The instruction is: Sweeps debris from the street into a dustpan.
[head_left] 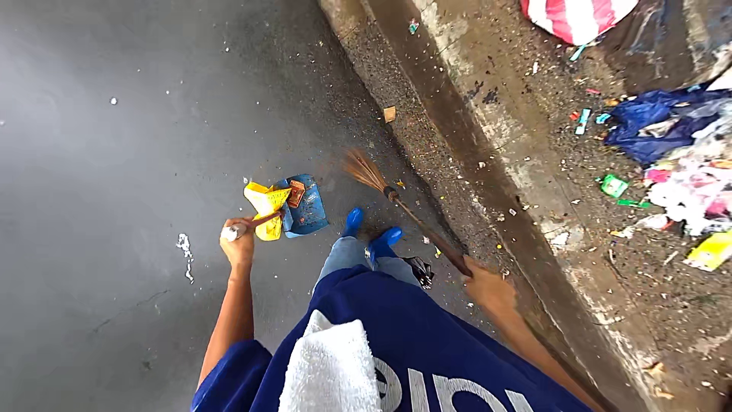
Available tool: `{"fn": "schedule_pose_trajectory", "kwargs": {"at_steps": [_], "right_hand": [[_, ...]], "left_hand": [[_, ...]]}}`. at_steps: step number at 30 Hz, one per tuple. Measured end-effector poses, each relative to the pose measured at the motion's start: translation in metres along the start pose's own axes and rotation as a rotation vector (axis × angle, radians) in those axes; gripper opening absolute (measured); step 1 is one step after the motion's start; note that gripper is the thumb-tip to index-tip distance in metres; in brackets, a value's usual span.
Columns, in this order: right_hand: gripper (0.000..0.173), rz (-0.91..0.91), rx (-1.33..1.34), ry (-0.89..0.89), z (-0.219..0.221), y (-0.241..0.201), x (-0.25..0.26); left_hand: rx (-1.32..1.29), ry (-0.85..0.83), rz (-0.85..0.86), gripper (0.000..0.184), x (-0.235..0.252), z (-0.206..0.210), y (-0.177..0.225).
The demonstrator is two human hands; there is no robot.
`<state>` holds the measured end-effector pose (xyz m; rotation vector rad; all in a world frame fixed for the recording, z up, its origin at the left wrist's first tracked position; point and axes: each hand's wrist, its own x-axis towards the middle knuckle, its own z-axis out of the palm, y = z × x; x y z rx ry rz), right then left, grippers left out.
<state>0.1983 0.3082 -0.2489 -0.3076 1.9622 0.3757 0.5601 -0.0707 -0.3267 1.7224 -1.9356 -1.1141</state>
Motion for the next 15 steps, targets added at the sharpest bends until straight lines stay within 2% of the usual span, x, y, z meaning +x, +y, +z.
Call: {"fn": "schedule_pose_trajectory", "kwargs": {"at_steps": [2,5,8,11,15], "right_hand": [[0.057,0.023,-0.010,-0.052,0.014,-0.036,0.018],[0.056,-0.096,0.016,-0.158,0.015,-0.046,0.036],[0.055,-0.170,0.137,-0.116,-0.016,-0.020,0.034],[0.048,-0.174,0.139,0.023,-0.063,-0.010,0.024],[0.052,-0.080,0.130,0.191,-0.123,0.011,0.055]], "left_hand": [[-0.048,0.026,-0.034,0.019,0.010,-0.007,0.006],[-0.110,0.055,-0.031,0.023,0.034,-0.020,0.016],[-0.156,0.057,0.067,0.025,0.062,-0.028,0.026],[-0.189,0.058,0.101,0.024,0.087,-0.023,0.043],[-0.199,0.076,0.090,0.026,0.120,0.007,0.075]]}}
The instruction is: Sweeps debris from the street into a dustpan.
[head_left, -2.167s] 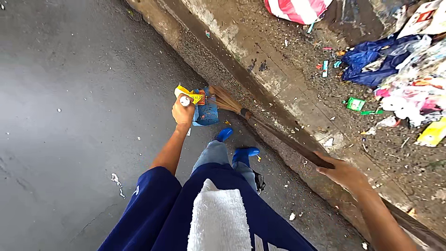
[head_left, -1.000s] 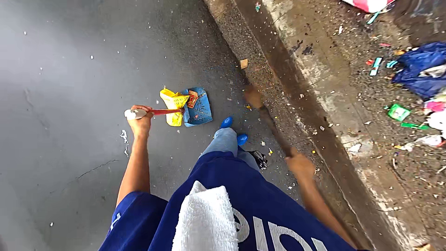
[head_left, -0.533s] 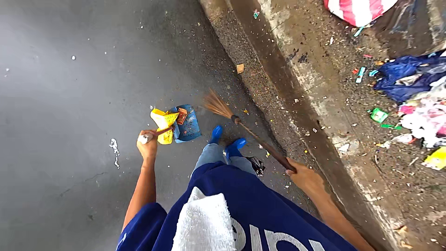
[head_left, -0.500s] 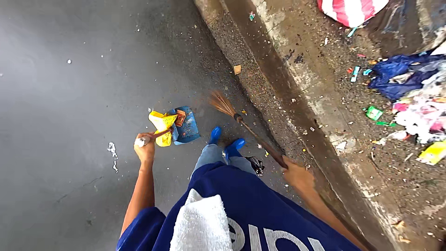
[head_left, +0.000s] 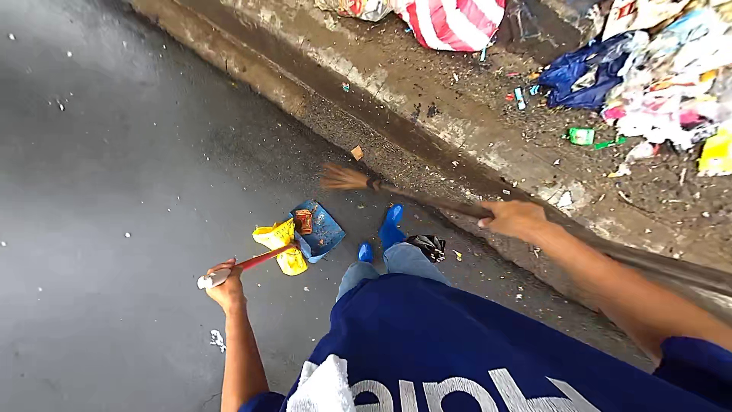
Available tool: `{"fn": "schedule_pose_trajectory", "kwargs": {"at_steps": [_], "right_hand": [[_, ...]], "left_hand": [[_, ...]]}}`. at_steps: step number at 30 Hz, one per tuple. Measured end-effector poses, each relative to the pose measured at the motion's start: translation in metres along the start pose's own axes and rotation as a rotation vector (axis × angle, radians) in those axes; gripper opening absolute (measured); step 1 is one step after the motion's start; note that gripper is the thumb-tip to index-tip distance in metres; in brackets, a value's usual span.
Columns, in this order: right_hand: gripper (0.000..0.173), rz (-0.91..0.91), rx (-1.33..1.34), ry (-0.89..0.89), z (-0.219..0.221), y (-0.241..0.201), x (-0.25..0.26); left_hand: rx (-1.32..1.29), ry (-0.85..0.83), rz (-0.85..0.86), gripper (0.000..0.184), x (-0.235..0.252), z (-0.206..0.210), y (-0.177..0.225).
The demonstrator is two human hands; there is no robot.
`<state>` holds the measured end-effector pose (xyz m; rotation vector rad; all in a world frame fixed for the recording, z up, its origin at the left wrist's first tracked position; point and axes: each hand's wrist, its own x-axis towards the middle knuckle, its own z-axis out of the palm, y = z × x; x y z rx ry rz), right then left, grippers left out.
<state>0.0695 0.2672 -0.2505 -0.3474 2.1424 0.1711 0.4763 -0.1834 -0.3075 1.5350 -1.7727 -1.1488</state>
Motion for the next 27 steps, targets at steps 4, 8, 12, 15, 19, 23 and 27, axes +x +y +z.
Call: {"fn": "schedule_pose_trajectory", "kwargs": {"at_steps": [4,8,12,15,19,23,27], "right_hand": [[0.050,0.131,0.066,0.131,-0.018,0.000,0.076],[0.048,0.191,0.080,0.062,-0.010,-0.036,0.166],[0.043,-0.040,0.041,-0.036,-0.055,0.036,0.180],[0.050,-0.001,0.111,0.018,-0.099,0.100,0.163],[0.053,0.129,0.068,0.010,-0.123,0.063,0.158],[0.052,0.093,0.024,-0.105,-0.089,0.016,0.220],[0.051,-0.028,0.123,-0.220,-0.117,0.069,0.222]], "left_hand": [[0.009,0.035,0.020,0.026,0.018,0.055,0.018],[0.097,0.034,-0.009,0.028,0.026,0.133,0.044],[0.244,-0.046,-0.029,0.028,0.050,0.194,0.054],[0.292,-0.084,-0.023,0.026,0.066,0.212,0.061],[0.325,-0.118,-0.003,0.025,0.091,0.232,0.069],[0.291,-0.101,-0.011,0.027,0.095,0.249,0.073],[0.235,-0.090,-0.012,0.026,0.099,0.252,0.073]]}}
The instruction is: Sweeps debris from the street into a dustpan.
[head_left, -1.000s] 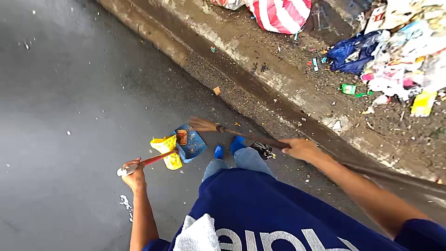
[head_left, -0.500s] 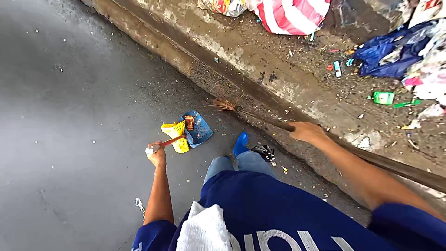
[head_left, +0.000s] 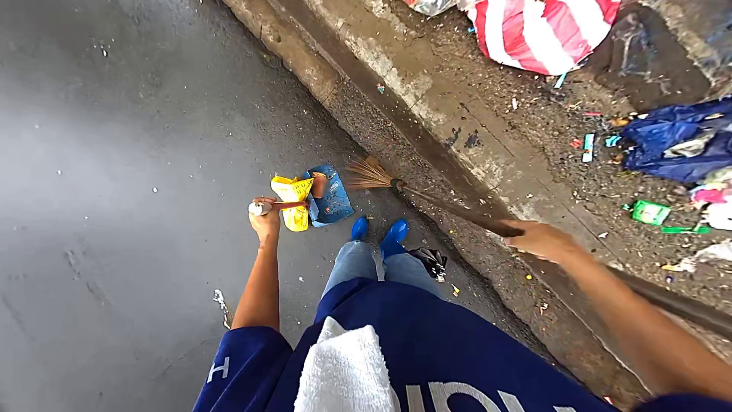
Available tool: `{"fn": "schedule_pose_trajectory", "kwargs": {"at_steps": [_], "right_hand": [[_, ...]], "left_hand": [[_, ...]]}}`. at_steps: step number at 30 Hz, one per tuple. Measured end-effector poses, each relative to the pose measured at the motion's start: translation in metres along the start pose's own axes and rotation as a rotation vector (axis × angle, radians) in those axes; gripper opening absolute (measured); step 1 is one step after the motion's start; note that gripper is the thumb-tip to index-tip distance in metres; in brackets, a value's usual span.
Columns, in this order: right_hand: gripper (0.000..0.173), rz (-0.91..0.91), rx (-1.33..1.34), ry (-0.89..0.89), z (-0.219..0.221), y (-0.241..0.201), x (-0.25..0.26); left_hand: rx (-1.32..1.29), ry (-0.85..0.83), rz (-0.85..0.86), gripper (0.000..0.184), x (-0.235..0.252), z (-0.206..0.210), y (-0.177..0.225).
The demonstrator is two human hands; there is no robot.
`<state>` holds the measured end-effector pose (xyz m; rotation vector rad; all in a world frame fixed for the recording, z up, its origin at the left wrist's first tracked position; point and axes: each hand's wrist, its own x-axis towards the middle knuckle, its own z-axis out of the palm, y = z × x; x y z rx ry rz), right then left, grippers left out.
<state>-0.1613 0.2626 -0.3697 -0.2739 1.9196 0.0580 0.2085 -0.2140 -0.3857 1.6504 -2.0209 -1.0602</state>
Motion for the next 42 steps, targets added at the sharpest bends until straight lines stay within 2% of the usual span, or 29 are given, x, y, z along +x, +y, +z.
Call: {"fn": "schedule_pose_trajectory", "kwargs": {"at_steps": [3,5,7,10,13,16,20,22,25,28,30,33,37,40,42], "right_hand": [[0.053,0.062,0.034,-0.010,-0.043,0.023,-0.057],[0.053,0.091,0.003,0.046,-0.044,0.006,-0.092],[0.053,0.115,-0.059,0.115,-0.025,-0.026,-0.104],[0.053,0.230,-0.136,0.171,0.028,-0.085,-0.072],[0.049,0.270,-0.141,0.075,0.062,-0.116,-0.027],[0.055,0.183,-0.035,0.013,0.063,-0.092,-0.041],[0.057,0.242,0.144,0.026,0.019,-0.053,-0.094],[0.055,0.255,0.083,0.069,0.010,-0.057,-0.110],[0.054,0.297,-0.040,0.149,0.025,-0.095,-0.110],[0.051,0.360,-0.082,0.142,0.066,-0.140,-0.068],[0.048,0.350,-0.077,0.066,0.087,-0.148,-0.040],[0.057,0.245,0.026,-0.036,0.102,-0.129,-0.049],[0.059,0.276,0.258,-0.055,0.070,-0.085,-0.104],[0.058,0.294,0.222,-0.011,0.058,-0.073,-0.130],[0.057,0.312,0.145,0.042,0.062,-0.085,-0.135]], "left_hand": [[0.008,-0.012,-0.021,0.025,0.005,0.000,-0.002],[0.034,-0.021,-0.030,0.025,0.013,-0.002,-0.003],[0.053,-0.020,-0.031,0.025,0.019,-0.003,-0.004],[0.047,0.005,-0.022,0.025,0.034,-0.013,0.003],[0.047,-0.001,-0.019,0.027,0.051,-0.023,0.018],[0.040,-0.023,-0.002,0.028,0.071,-0.020,0.019],[0.046,-0.062,0.003,0.028,0.090,-0.003,0.022],[0.098,-0.106,0.015,0.028,0.100,0.005,0.033],[0.164,-0.178,0.040,0.030,0.113,0.021,0.058],[0.209,-0.243,0.028,0.031,0.123,0.039,0.080],[0.263,-0.279,0.006,0.032,0.125,0.052,0.097],[0.346,-0.327,0.009,0.035,0.136,0.073,0.121],[0.401,-0.360,0.045,0.037,0.144,0.099,0.143],[0.427,-0.363,0.053,0.039,0.147,0.112,0.152],[0.429,-0.367,0.062,0.038,0.146,0.117,0.154]]}}
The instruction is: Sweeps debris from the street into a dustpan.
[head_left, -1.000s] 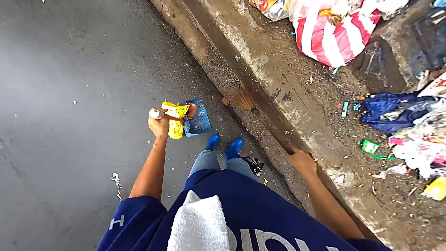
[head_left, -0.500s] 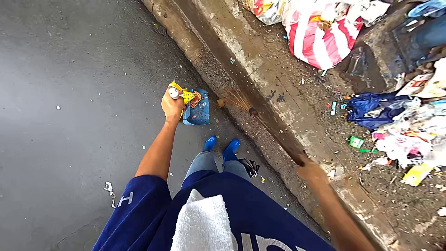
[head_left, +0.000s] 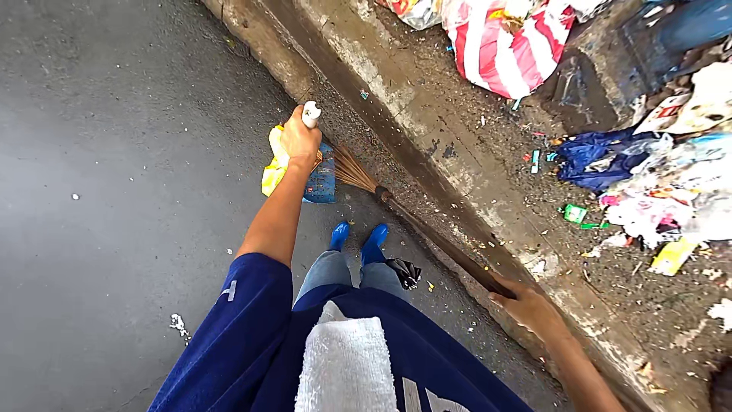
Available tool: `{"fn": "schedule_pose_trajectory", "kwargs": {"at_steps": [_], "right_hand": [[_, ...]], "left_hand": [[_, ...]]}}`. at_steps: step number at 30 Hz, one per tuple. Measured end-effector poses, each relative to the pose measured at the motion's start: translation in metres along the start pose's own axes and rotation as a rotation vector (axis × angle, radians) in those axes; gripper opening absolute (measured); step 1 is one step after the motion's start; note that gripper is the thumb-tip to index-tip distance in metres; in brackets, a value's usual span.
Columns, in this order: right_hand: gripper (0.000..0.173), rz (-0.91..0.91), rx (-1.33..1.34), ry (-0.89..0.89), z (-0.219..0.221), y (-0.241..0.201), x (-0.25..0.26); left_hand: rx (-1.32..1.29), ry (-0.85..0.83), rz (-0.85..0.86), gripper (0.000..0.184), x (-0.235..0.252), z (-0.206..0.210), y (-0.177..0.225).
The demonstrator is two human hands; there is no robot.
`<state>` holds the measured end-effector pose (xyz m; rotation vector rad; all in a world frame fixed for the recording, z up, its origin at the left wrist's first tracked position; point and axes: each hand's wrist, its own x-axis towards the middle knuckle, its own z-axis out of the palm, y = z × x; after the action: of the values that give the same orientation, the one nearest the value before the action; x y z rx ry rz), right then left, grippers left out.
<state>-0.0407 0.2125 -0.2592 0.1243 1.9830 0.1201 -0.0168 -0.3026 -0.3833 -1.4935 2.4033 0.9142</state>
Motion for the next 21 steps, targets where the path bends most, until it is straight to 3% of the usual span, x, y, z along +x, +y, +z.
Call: {"fn": "schedule_pose_trajectory", "kwargs": {"at_steps": [4,7,10,15,17,21], "right_hand": [[0.055,0.055,-0.078,0.091,0.047,-0.063,0.036],[0.054,0.000,-0.129,0.003,0.072,-0.092,0.084],[0.059,-0.103,-0.092,-0.073,0.056,-0.063,0.077],[0.058,-0.040,0.052,-0.019,-0.003,0.015,0.038],[0.057,-0.033,-0.011,0.046,-0.007,0.011,0.031],[0.057,0.030,-0.163,0.130,0.022,-0.051,0.052]], "left_hand": [[0.006,-0.013,0.024,0.042,-0.001,0.003,0.009],[0.006,-0.032,0.029,0.044,-0.007,0.009,0.017],[0.037,-0.062,0.052,0.045,-0.009,0.011,0.024],[0.055,-0.050,0.070,0.046,-0.011,0.020,0.025],[0.053,-0.052,0.077,0.043,-0.009,0.021,0.026],[0.043,-0.068,0.080,0.047,-0.008,0.021,0.034]]}}
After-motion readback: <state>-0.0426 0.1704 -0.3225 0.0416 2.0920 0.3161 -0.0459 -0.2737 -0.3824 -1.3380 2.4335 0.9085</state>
